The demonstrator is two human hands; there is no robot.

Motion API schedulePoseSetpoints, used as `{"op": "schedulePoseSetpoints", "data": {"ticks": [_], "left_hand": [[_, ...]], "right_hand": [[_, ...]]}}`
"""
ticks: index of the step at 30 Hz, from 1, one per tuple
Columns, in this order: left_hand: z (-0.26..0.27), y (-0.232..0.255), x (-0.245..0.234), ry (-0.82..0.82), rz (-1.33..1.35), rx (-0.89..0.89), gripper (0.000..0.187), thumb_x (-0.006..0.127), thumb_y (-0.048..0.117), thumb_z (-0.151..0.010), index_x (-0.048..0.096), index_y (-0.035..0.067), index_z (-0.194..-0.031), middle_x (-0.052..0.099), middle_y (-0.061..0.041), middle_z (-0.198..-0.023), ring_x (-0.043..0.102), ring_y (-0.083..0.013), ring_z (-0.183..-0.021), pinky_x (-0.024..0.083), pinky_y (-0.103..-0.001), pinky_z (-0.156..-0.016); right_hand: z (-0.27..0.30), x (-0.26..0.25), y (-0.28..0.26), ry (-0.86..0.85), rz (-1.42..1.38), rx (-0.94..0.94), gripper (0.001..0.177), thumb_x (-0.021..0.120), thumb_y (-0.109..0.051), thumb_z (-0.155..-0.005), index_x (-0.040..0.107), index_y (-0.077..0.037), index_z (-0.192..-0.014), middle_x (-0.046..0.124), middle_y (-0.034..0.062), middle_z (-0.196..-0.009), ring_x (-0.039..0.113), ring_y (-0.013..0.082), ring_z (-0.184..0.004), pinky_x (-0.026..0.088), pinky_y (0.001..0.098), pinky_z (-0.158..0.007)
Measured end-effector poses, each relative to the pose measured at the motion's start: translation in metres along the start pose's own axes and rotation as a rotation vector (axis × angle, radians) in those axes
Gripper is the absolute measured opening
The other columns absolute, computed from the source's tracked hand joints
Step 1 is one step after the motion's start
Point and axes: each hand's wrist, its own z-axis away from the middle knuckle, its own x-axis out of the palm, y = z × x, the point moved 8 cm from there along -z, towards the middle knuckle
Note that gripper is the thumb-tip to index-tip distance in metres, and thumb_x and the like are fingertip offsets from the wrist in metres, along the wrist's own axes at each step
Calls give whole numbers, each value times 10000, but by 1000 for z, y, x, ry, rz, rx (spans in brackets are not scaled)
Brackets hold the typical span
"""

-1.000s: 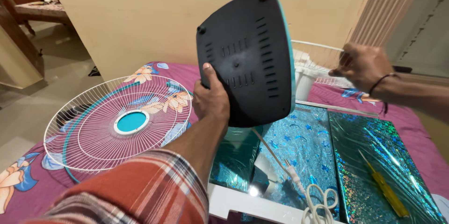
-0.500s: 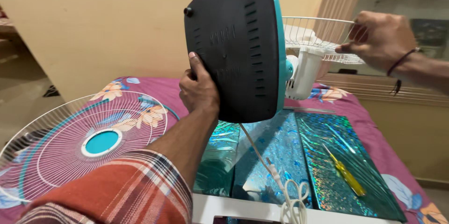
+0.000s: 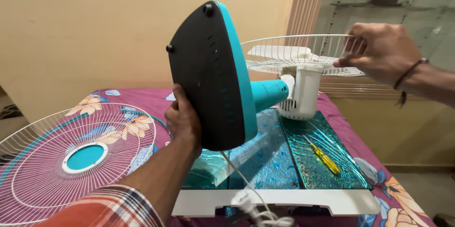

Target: The person assembles a small table fan by attaching the base to the motor housing and securing it with a screwdriver. They then attach the front grill and tighten the central knob to complete the assembly.

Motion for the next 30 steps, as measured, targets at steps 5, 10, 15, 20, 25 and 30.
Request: {"op": "schedulePoseSetpoints", "data": {"ticks": [5,10,15,20,25,30], "left_hand": [[-2,-15,-8,-170,174,-31,877,354,727,-907,613,20,-1356,703,-161,-1272,685,-310,-1143,528,-444,-968],[-16,-44,-20,-205,165,-150,911,322,732,-949,619,-24,-1361,717,-178,-1279,682,-319,-1123,514,-451,-957],[-14,-70,-19,-278,264,-282,901,321,735,-916,566,27,-1418,681,-118,-1339,649,-288,-1180,479,-414,-1011],[-25,-91,-20,-286,179,-316,925,270,731,-943,564,0,-1428,681,-157,-1362,656,-316,-1202,471,-416,-1041],[-42,-107,12,-565,446,-283,835,256,671,-914,553,104,-1451,653,-57,-1424,602,-250,-1272,416,-372,-1095],[-96,-147,6,-473,-58,-163,764,185,567,-1013,541,52,-1450,626,-170,-1389,585,-348,-1244,400,-429,-1106]], "right_hand": [[18,-21,-24,1,-42,-8,438,887,-385,-757,732,-27,-958,768,102,-832,756,202,-756,582,361,-685],[24,-31,-55,-16,-7,-1,466,894,-387,-720,747,-57,-1014,763,105,-842,751,215,-747,584,376,-669],[22,-33,-79,-15,33,-19,467,894,-370,-708,764,-100,-1067,759,119,-852,740,250,-765,576,416,-706],[15,-26,-91,-28,63,-45,482,891,-350,-721,762,-107,-1116,748,128,-864,729,274,-784,569,439,-718],[9,-25,-92,5,109,-88,486,864,-346,-744,751,-112,-1154,747,118,-877,720,278,-817,562,450,-717],[1,-17,-90,-32,171,-86,534,863,-415,-755,729,-124,-1182,743,107,-908,712,276,-864,562,445,-782]]}}
